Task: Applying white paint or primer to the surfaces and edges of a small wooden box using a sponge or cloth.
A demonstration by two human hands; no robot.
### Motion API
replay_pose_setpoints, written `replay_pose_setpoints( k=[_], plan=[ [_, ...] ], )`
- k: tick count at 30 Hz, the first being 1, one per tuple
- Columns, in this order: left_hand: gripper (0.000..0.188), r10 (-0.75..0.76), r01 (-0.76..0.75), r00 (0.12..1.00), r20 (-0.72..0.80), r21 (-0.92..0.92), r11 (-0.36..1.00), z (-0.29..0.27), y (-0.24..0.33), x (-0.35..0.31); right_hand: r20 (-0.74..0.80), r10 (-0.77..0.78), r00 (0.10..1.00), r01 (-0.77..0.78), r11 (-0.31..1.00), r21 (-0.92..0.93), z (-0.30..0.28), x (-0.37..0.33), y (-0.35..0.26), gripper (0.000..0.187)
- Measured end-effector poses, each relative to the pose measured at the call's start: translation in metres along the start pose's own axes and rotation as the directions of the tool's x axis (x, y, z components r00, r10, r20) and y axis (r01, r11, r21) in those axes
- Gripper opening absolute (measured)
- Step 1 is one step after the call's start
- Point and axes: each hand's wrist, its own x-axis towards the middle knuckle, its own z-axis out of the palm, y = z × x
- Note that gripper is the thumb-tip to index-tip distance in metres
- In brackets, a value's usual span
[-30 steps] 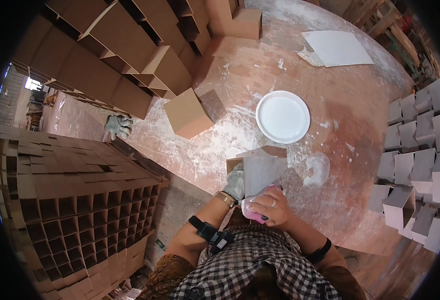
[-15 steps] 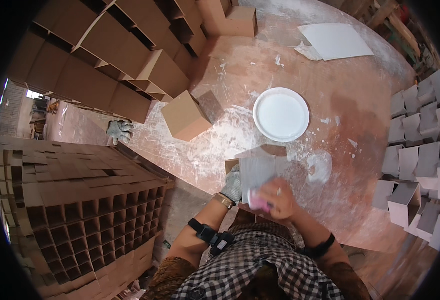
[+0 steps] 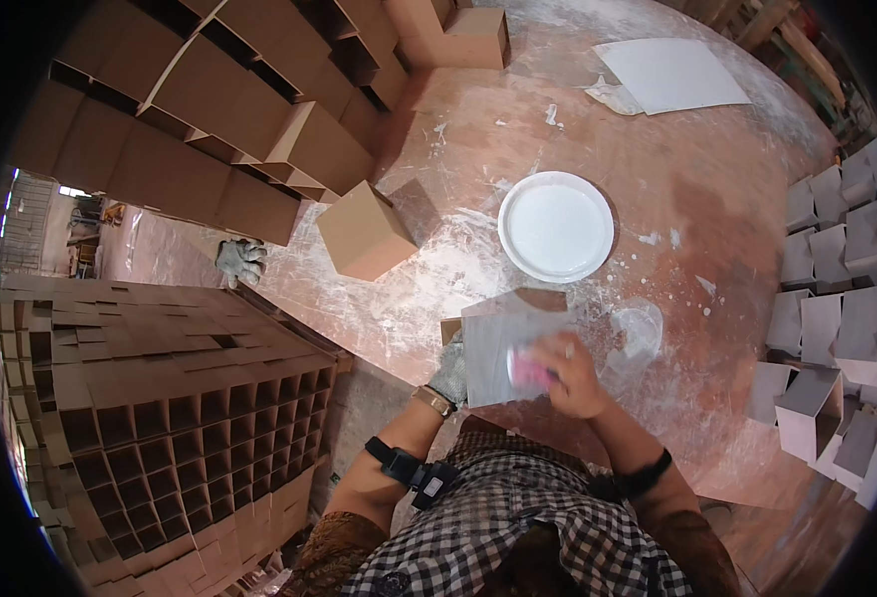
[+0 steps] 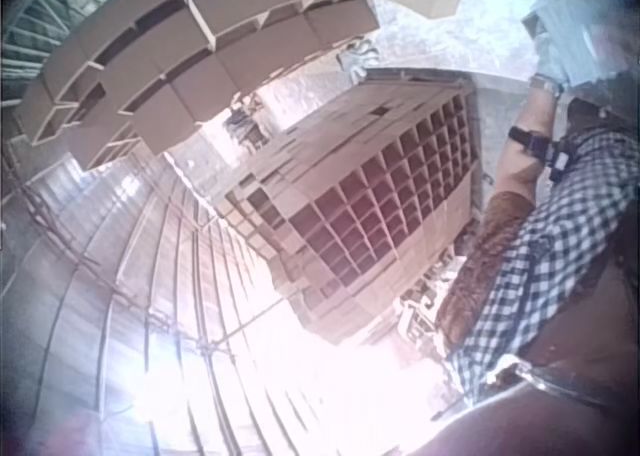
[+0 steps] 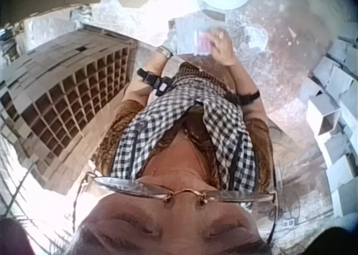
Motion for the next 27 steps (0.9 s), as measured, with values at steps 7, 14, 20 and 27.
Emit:
replay_pose_setpoints(
  k=[7, 14, 20, 27],
  plan=[
    [0.043, -0.16, 0.19, 0.981, 0.107, -0.421, 0.887, -0.008, 0.01, -0.002, -0.045, -0.135, 0.99, 0.128, 0.983, -0.133, 0.006, 0.026, 0.004, 0.035],
    [0.037, 0.011, -0.01, 0.994, -0.113, 0.013, 1.0, -0.002, 0.005, 0.007, -0.001, -0.054, 0.999, 0.054, 0.998, 0.033, -0.003, 0.018, -0.007, 0.045],
    [0.035, -0.2, 0.124, 0.976, -0.08, -0.549, 0.827, -0.005, 0.027, 0.002, -0.075, -0.106, 0.992, 0.095, 0.987, -0.131, 0.01, 0.042, -0.012, 0.041],
    [0.039, -0.042, 0.026, 0.982, -0.186, -0.089, 0.996, 0.005, 0.018, 0.008, -0.057, -0.014, 0.998, 0.013, 1.0, -0.025, 0.01, 0.012, -0.029, 0.037]
  ],
)
